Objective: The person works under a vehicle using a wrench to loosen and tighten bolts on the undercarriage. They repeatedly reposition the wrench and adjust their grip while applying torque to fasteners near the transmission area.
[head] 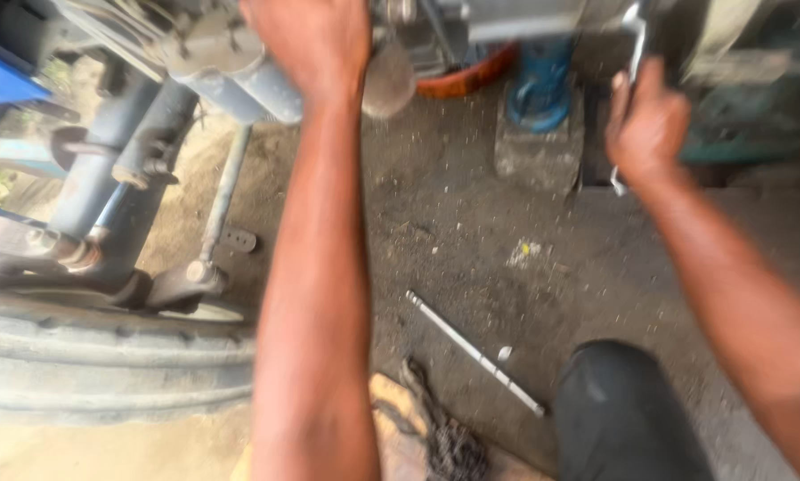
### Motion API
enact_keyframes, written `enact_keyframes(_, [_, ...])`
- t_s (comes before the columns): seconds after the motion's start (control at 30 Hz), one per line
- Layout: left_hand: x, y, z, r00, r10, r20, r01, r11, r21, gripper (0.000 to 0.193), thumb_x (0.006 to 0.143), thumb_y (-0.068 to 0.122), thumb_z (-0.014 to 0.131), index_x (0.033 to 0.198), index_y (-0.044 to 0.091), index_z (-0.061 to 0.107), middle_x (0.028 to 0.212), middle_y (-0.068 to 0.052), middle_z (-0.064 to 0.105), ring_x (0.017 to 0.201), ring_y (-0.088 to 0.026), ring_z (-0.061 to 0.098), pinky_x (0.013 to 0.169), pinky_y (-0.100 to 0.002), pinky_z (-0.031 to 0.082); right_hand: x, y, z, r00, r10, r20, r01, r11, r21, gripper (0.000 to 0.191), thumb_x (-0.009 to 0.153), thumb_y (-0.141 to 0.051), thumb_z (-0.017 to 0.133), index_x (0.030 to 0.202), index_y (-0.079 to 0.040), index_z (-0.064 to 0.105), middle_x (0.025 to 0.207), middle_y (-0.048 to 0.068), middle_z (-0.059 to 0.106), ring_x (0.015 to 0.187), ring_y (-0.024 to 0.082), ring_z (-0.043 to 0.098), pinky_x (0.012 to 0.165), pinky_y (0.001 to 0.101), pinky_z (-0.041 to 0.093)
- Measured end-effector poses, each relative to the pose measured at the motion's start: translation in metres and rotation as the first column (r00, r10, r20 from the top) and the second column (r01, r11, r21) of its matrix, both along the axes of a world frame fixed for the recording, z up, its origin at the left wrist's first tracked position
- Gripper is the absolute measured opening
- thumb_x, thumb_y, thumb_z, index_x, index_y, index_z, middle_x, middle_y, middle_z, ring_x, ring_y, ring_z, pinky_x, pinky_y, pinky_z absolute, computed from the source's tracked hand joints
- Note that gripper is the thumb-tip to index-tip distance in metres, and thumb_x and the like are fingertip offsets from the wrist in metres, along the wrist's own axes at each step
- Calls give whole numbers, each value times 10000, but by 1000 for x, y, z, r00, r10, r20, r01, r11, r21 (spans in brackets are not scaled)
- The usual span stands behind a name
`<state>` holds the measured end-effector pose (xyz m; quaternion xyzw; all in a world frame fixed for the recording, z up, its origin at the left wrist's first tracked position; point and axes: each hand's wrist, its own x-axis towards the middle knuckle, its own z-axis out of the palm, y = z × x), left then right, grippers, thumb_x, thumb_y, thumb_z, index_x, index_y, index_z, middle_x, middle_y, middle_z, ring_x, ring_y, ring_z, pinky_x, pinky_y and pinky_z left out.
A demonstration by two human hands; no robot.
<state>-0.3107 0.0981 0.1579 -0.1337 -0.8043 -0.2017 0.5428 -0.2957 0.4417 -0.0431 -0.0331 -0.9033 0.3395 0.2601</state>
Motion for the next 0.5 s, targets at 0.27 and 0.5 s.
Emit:
enact_keyframes(0.27, [128, 24, 72, 686, -34, 726, 207, 967, -151, 182, 912, 115, 629, 1054, 72, 735, 998, -155, 754, 855, -294, 736, 781, -427, 573, -70, -8, 13, 995, -5, 102, 35, 956, -291, 327, 1145, -258, 507, 1351, -11, 568, 1206, 218, 659, 1097, 350, 672, 978, 433, 529])
enact_keyframes(0.5, [205, 17, 27, 540, -121, 833, 103, 992, 77, 260, 822, 54, 646, 1048, 132, 750, 973, -66, 799, 874, -218, 786, 764, -352, 618, -90, 6, -14, 888, -459, -44, 435, 865, -250, 392, 1117, -295, 542, 1305, 48, 575, 1217, 338, 625, 1079, 498, 626, 896, 575, 501])
